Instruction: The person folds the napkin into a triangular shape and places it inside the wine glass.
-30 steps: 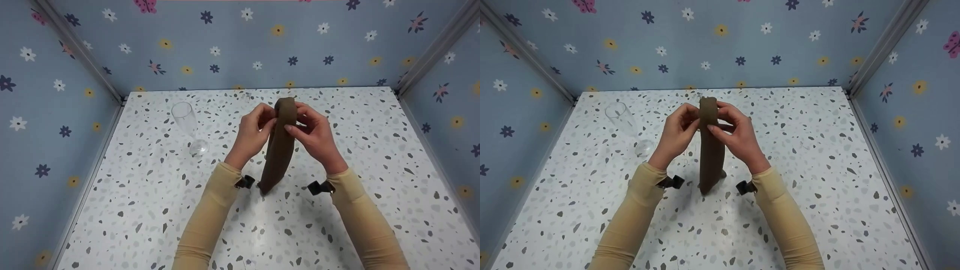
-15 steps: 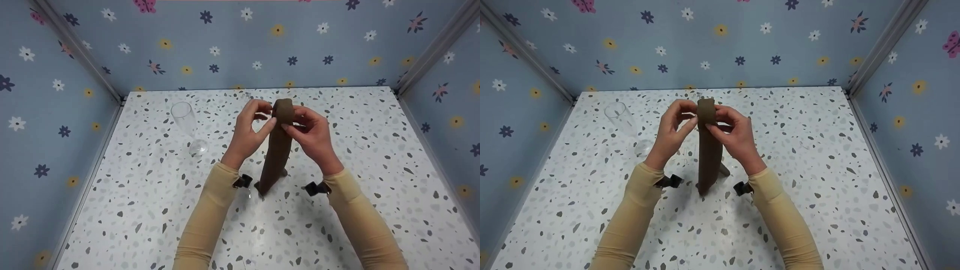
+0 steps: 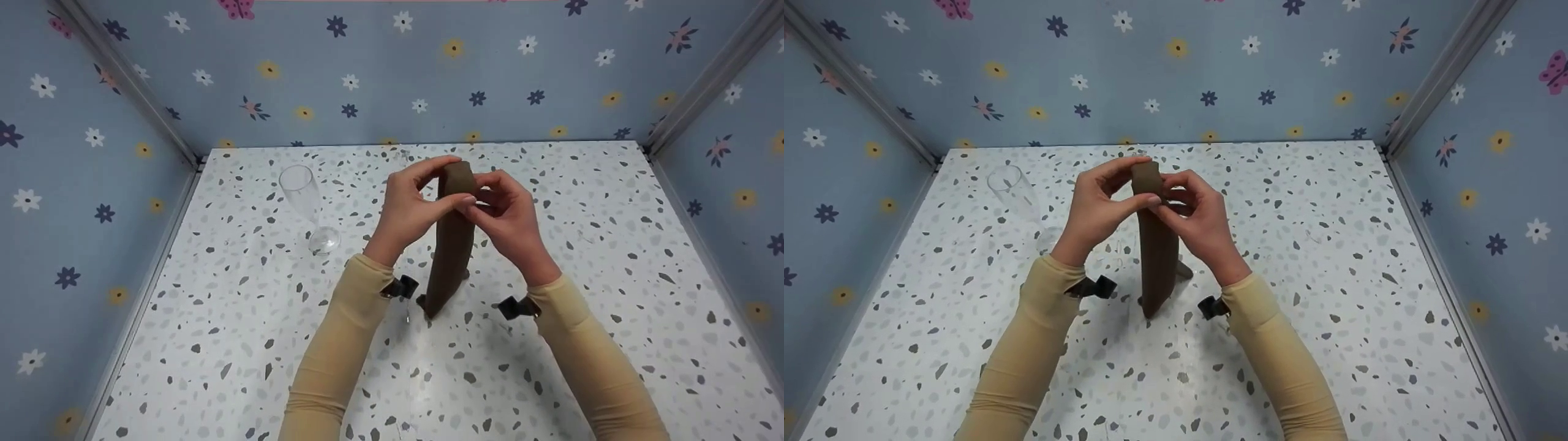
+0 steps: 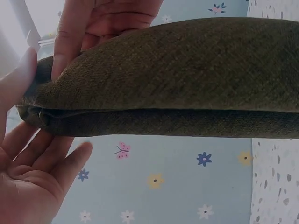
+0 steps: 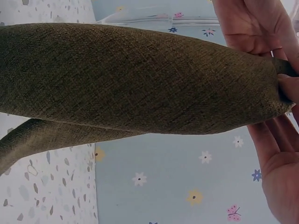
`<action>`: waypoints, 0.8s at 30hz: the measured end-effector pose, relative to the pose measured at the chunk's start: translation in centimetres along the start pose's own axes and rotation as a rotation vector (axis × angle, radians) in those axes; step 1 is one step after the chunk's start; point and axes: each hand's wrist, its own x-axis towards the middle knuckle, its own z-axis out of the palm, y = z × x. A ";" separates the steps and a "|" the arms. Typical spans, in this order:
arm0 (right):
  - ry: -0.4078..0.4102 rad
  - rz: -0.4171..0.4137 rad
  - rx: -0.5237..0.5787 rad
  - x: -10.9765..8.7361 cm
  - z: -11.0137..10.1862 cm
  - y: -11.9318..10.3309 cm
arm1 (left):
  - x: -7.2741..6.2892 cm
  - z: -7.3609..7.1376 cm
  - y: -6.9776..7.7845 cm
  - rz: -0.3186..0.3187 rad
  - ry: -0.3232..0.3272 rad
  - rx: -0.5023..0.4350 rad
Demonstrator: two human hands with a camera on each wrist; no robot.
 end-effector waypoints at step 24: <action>-0.009 0.081 0.022 0.1 -1.0 -0.8 | 0.6 0.6 -1.7 -0.071 0.026 -0.130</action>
